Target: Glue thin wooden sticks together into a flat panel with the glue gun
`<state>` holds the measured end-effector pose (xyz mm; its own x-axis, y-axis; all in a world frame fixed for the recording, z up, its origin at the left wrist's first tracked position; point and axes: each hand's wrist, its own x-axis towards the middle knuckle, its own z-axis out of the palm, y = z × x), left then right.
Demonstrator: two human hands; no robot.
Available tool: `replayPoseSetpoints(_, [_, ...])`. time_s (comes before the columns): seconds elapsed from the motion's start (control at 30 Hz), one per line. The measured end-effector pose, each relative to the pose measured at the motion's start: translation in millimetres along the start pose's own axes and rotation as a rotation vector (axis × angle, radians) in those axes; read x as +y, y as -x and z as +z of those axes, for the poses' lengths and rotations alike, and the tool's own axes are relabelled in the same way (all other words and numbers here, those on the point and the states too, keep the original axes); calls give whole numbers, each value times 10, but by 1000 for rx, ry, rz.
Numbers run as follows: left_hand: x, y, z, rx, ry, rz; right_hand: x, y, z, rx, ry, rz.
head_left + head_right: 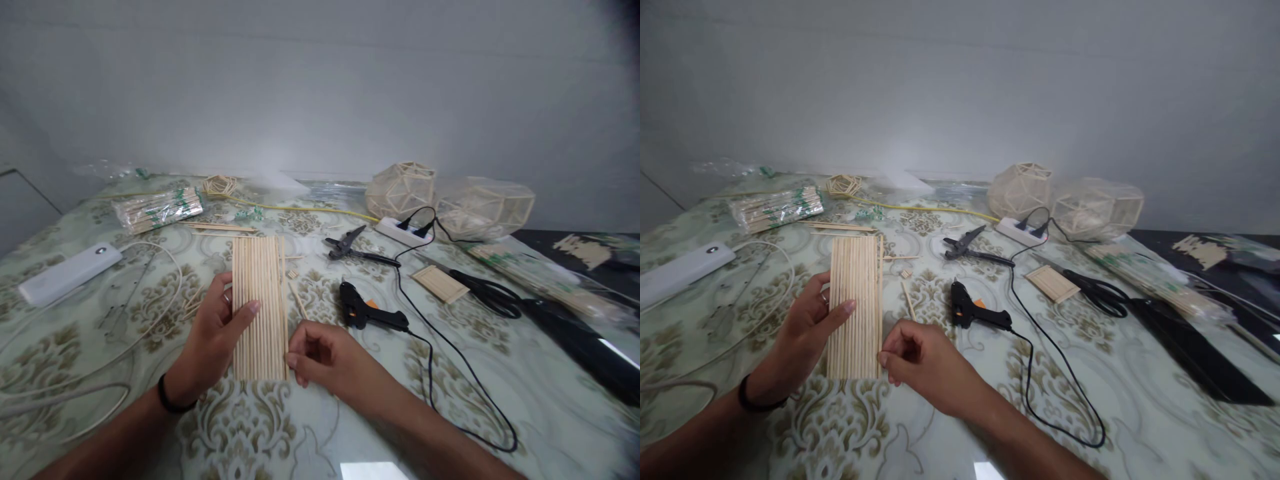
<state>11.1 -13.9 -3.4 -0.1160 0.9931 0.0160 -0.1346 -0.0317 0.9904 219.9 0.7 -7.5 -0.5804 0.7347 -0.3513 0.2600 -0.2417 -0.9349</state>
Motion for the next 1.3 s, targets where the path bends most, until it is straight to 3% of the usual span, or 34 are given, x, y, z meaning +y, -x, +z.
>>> replayPoseSetpoints(0.33, [-14,52,-6,-78,-30,-64,52,18,-78,71,145,-92])
replayPoseSetpoints(0.73, [-99,117,-9,-211,-53,-155,-73,14,-232,309,245,-187])
replayPoseSetpoints(1.3, [-205,85,-29,-346,-33,-223,-30,-12,-289,315,256,-149])
